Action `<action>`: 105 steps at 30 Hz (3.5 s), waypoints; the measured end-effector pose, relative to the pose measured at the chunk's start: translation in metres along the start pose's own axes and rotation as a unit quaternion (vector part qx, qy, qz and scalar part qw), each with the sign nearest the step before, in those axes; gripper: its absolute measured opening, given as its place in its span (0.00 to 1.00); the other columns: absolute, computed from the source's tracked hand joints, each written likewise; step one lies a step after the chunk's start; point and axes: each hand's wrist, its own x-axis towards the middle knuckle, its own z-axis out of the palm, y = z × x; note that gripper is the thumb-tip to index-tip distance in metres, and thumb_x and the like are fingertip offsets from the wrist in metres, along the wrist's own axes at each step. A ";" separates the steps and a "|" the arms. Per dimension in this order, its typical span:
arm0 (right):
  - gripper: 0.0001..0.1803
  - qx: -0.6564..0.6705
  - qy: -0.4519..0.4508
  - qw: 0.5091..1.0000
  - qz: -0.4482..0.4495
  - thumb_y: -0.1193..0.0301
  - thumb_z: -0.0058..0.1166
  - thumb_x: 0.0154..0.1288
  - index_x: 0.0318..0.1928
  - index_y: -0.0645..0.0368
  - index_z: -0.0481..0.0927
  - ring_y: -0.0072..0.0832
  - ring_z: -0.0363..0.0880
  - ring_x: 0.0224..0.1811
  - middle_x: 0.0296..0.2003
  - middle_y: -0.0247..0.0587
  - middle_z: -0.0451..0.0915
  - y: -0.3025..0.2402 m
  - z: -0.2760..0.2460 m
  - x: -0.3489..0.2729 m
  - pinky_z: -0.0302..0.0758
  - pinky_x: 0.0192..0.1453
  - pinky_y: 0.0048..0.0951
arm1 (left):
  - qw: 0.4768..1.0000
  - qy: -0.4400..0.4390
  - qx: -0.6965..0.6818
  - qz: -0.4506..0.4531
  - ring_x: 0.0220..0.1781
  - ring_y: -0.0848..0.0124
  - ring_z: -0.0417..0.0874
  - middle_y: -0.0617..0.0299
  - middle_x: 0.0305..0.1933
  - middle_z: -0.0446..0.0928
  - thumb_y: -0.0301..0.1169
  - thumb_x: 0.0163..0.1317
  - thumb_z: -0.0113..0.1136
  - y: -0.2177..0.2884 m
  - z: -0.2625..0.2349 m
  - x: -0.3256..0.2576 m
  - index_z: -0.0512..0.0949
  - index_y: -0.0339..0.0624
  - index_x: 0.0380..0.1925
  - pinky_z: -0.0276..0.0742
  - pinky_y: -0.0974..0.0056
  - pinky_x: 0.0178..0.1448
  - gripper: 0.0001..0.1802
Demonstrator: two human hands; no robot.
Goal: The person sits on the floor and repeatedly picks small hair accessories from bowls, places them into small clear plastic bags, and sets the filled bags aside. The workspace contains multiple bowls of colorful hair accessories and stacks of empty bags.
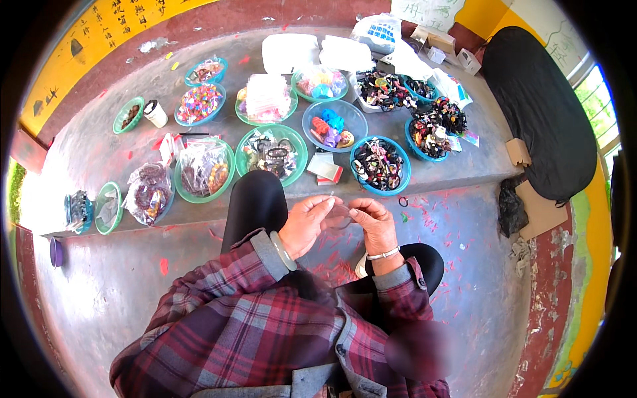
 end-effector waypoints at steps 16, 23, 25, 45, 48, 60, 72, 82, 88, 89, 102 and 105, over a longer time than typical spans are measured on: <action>0.05 -0.088 0.014 0.995 -0.047 0.82 0.54 0.53 0.32 0.65 0.79 0.20 0.76 0.32 0.28 0.34 0.79 0.001 0.002 -0.006 0.73 0.38 0.20 | 0.994 0.015 0.057 -0.093 0.44 0.69 0.78 0.57 0.43 0.76 0.28 0.63 0.48 0.005 0.001 -0.001 0.72 0.33 0.44 0.76 0.70 0.41 0.12; 0.09 -0.011 0.014 1.000 -0.020 0.85 0.52 0.52 0.34 0.64 0.81 0.18 0.71 0.29 0.30 0.33 0.77 -0.005 0.006 -0.009 0.67 0.34 0.18 | 0.990 -0.029 0.026 -0.132 0.46 0.66 0.78 0.54 0.45 0.75 0.29 0.64 0.46 0.010 -0.002 -0.001 0.71 0.32 0.46 0.77 0.71 0.41 0.14; 0.10 0.018 0.005 1.000 -0.024 0.86 0.51 0.52 0.35 0.65 0.81 0.19 0.71 0.29 0.31 0.33 0.77 -0.003 0.003 -0.009 0.67 0.35 0.18 | 0.989 -0.048 0.008 -0.137 0.46 0.65 0.78 0.53 0.46 0.75 0.29 0.64 0.45 0.013 -0.003 -0.002 0.70 0.31 0.46 0.77 0.70 0.44 0.14; 0.10 -0.192 -0.126 0.967 -0.106 0.84 0.47 0.52 0.31 0.62 0.81 0.22 0.72 0.32 0.28 0.34 0.75 -0.015 -0.006 -0.008 0.68 0.37 0.21 | 0.978 -0.099 -0.076 -0.169 0.47 0.63 0.78 0.48 0.45 0.75 0.29 0.61 0.44 0.022 -0.008 0.001 0.71 0.28 0.45 0.74 0.66 0.52 0.16; 0.11 -0.233 -0.129 0.956 -0.122 0.85 0.47 0.50 0.31 0.62 0.81 0.21 0.71 0.31 0.27 0.34 0.74 -0.013 -0.006 -0.006 0.67 0.36 0.20 | 0.979 -0.070 -0.058 -0.182 0.45 0.62 0.78 0.49 0.44 0.75 0.29 0.61 0.47 0.025 -0.003 0.000 0.72 0.29 0.42 0.75 0.66 0.50 0.14; 0.12 -0.241 -0.118 0.956 -0.123 0.86 0.47 0.50 0.31 0.61 0.81 0.21 0.72 0.32 0.27 0.35 0.74 -0.012 -0.005 -0.007 0.68 0.36 0.20 | 0.985 -0.055 -0.025 -0.162 0.44 0.64 0.79 0.51 0.43 0.75 0.26 0.61 0.47 0.015 -0.011 0.001 0.72 0.30 0.42 0.76 0.67 0.48 0.12; 0.10 -0.207 -0.094 0.968 -0.109 0.85 0.47 0.53 0.30 0.62 0.81 0.21 0.72 0.33 0.29 0.35 0.75 -0.010 -0.005 -0.007 0.68 0.37 0.20 | 0.990 -0.017 0.045 -0.132 0.35 0.69 0.79 0.53 0.39 0.76 0.29 0.64 0.46 0.014 -0.007 0.001 0.71 0.32 0.42 0.79 0.64 0.37 0.11; 0.08 -0.086 -0.010 0.996 -0.034 0.77 0.51 0.57 0.40 0.61 0.76 0.20 0.73 0.34 0.34 0.34 0.76 -0.010 -0.005 -0.001 0.69 0.39 0.21 | 0.975 -0.011 0.223 0.010 0.41 0.70 0.79 0.56 0.38 0.77 0.27 0.64 0.45 0.012 -0.005 0.000 0.72 0.33 0.42 0.79 0.68 0.41 0.11; 0.05 -0.146 -0.034 0.986 -0.074 0.81 0.58 0.50 0.30 0.63 0.78 0.18 0.72 0.30 0.28 0.32 0.76 0.003 -0.007 0.000 0.68 0.36 0.19 | 0.959 -0.042 0.276 0.054 0.43 0.68 0.79 0.56 0.41 0.76 0.28 0.65 0.43 -0.001 -0.001 -0.003 0.71 0.32 0.43 0.79 0.66 0.43 0.12; 0.04 -0.147 -0.032 0.984 -0.091 0.82 0.58 0.49 0.28 0.63 0.78 0.18 0.71 0.29 0.26 0.31 0.75 0.002 -0.006 0.000 0.67 0.35 0.18 | 0.959 -0.047 0.275 0.057 0.43 0.68 0.79 0.56 0.41 0.76 0.28 0.65 0.43 -0.002 0.000 -0.003 0.71 0.32 0.43 0.79 0.66 0.43 0.12; 0.03 -0.155 -0.044 0.984 -0.071 0.79 0.61 0.48 0.25 0.64 0.79 0.17 0.67 0.25 0.21 0.29 0.74 -0.010 -0.014 -0.002 0.62 0.29 0.19 | 0.983 -0.056 0.174 -0.007 0.36 0.70 0.79 0.56 0.38 0.75 0.27 0.65 0.43 0.011 0.004 -0.006 0.72 0.32 0.41 0.80 0.67 0.38 0.11; 0.04 -0.153 -0.045 0.986 -0.056 0.78 0.61 0.48 0.24 0.63 0.79 0.16 0.66 0.24 0.21 0.28 0.73 -0.017 -0.012 -0.003 0.62 0.28 0.19 | 0.980 -0.065 0.185 0.015 0.33 0.71 0.80 0.57 0.37 0.75 0.29 0.65 0.44 0.010 0.002 -0.006 0.71 0.34 0.42 0.80 0.68 0.32 0.11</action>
